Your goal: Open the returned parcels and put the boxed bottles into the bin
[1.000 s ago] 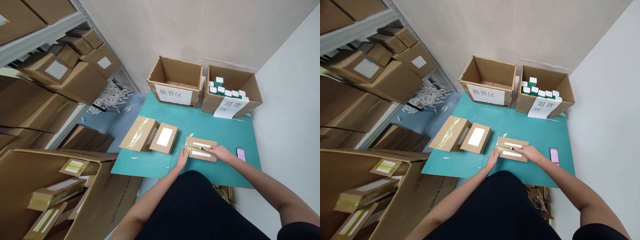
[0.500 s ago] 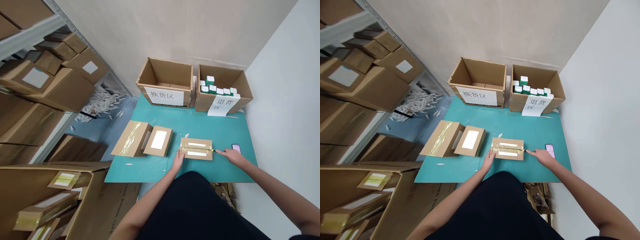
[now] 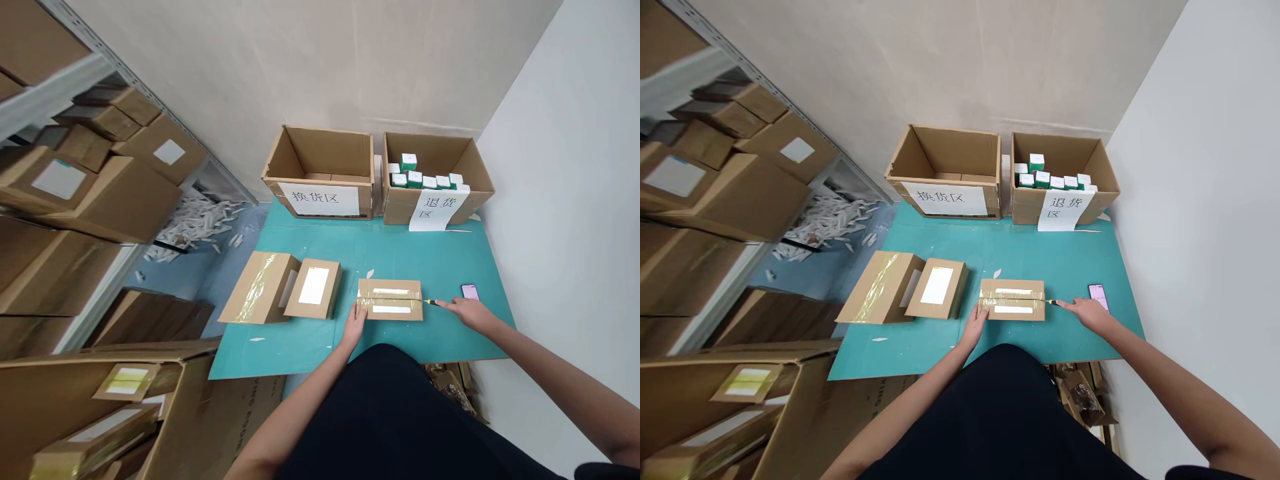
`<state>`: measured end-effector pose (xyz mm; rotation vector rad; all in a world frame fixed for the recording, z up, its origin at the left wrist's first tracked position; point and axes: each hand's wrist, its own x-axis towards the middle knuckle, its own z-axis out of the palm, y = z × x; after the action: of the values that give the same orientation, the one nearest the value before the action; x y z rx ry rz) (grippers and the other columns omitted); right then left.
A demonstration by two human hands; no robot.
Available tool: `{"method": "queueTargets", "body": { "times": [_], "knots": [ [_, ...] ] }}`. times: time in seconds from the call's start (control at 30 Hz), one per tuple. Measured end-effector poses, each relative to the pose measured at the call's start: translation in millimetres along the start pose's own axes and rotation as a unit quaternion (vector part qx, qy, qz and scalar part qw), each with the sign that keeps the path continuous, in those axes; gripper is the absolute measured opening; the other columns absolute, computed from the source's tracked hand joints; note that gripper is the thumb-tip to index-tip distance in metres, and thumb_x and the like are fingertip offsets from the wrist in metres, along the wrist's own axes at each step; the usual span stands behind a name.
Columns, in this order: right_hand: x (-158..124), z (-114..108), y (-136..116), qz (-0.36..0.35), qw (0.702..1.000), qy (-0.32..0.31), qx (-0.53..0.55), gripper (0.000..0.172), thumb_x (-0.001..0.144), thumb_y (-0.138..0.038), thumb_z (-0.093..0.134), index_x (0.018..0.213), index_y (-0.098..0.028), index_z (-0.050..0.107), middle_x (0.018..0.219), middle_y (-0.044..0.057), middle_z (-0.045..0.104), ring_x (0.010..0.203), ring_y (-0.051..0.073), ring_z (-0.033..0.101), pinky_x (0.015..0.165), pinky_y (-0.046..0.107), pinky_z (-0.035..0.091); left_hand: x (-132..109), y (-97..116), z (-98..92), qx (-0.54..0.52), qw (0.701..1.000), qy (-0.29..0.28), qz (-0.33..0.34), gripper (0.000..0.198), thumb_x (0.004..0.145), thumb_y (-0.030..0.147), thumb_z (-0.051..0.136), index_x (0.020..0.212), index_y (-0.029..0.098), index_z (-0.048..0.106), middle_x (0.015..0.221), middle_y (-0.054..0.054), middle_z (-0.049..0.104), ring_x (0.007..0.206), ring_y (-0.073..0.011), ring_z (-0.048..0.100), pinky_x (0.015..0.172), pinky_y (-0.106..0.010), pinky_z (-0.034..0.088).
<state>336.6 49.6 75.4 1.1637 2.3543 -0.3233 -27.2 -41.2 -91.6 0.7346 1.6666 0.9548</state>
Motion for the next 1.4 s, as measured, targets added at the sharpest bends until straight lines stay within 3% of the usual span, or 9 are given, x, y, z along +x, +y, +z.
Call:
{"method": "queueTargets", "body": {
  "times": [0.27,0.4,0.53,0.7,0.87,1.0,1.13,1.3,1.4],
  "knots": [
    [-7.4,6.0,-1.3,0.009,1.000,-0.003,-0.007,0.081,0.088,0.001,0.036,0.153,-0.046,0.038,0.086,0.003,0.061,0.068,0.016,0.057,0.059,0.024,0.028,2.1,1.1,-0.5,0.018,1.000,0.016,-0.014,0.081,0.088,0.053,0.061,0.155,0.017,0.033,0.157,-0.017,0.044,0.144,-0.0309,0.044,0.117,-0.041,0.035],
    [-8.8,10.2,-1.5,0.012,1.000,0.006,-0.009,0.078,0.089,0.000,0.037,0.153,-0.043,0.039,0.085,0.004,0.061,0.068,0.016,0.057,0.059,0.025,0.028,-0.3,16.3,-8.5,0.105,0.989,0.024,0.104,0.080,0.086,0.047,0.065,0.155,0.021,0.034,0.165,-0.013,0.030,0.154,-0.0304,0.025,0.124,-0.044,0.023],
    [-7.5,8.5,-2.8,0.010,1.000,0.010,-0.002,0.075,0.090,-0.001,0.038,0.153,-0.042,0.041,0.088,0.005,0.063,0.070,0.017,0.058,0.061,0.025,0.031,8.1,50.1,-11.8,0.235,0.932,-0.045,0.272,0.059,0.087,0.035,0.064,0.144,0.025,0.053,0.166,-0.009,0.029,0.157,-0.0301,0.010,0.127,-0.048,0.006],
    [-4.4,5.8,-3.6,0.004,1.000,0.014,0.018,0.064,0.096,-0.009,0.039,0.151,-0.040,0.046,0.089,0.005,0.064,0.071,0.017,0.058,0.063,0.025,0.033,29.9,82.5,6.6,0.310,0.863,-0.184,0.355,0.055,0.081,0.042,0.073,0.134,0.028,0.063,0.159,-0.008,0.044,0.154,-0.0309,0.025,0.127,-0.049,0.011],
    [-10.8,12.1,5.6,0.010,0.998,0.027,0.051,0.061,0.096,-0.011,0.040,0.150,-0.039,0.048,0.088,0.005,0.065,0.069,0.017,0.058,0.063,0.024,0.036,39.2,80.1,17.8,0.517,0.741,-0.188,0.385,0.068,0.091,0.054,0.061,0.150,0.025,0.046,0.165,-0.010,0.031,0.155,-0.0315,0.020,0.126,-0.053,0.014],
    [-23.4,22.5,20.1,0.045,0.988,0.052,0.141,0.055,0.098,-0.020,0.043,0.149,-0.037,0.050,0.096,0.006,0.072,0.079,0.020,0.065,0.068,0.024,0.043,38.9,77.0,17.7,0.557,0.715,-0.163,0.390,0.069,0.092,0.054,0.059,0.153,0.027,0.042,0.165,-0.009,0.032,0.154,-0.0322,0.023,0.125,-0.053,0.018],
    [-24.7,37.4,16.6,0.110,0.921,0.085,0.363,0.056,0.094,-0.028,0.047,0.151,-0.034,0.048,0.108,0.004,0.076,0.077,0.021,0.068,0.070,0.029,0.051,37.7,83.2,18.8,0.567,0.714,-0.166,0.377,0.068,0.090,0.054,0.062,0.151,0.027,0.045,0.163,-0.009,0.036,0.153,-0.0328,0.025,0.125,-0.052,0.020],
    [-8.9,62.4,-12.5,0.208,0.784,0.084,0.578,0.063,0.090,-0.031,0.051,0.153,-0.026,0.046,0.086,0.002,0.071,0.055,0.014,0.058,0.049,0.024,0.046,41.0,95.4,17.5,0.582,0.713,-0.162,0.357,0.066,0.091,0.054,0.061,0.149,0.025,0.047,0.161,-0.012,0.039,0.151,-0.0337,0.029,0.123,-0.053,0.022],
    [-2.6,75.2,-25.4,0.220,0.729,0.094,0.641,0.067,0.088,-0.033,0.054,0.154,-0.025,0.044,0.082,0.000,0.068,0.053,0.012,0.055,0.042,0.021,0.042,46.4,103.8,15.1,0.595,0.716,-0.154,0.330,0.069,0.090,0.054,0.061,0.150,0.023,0.045,0.160,-0.014,0.040,0.151,-0.0350,0.029,0.123,-0.055,0.021]
  ]
}}
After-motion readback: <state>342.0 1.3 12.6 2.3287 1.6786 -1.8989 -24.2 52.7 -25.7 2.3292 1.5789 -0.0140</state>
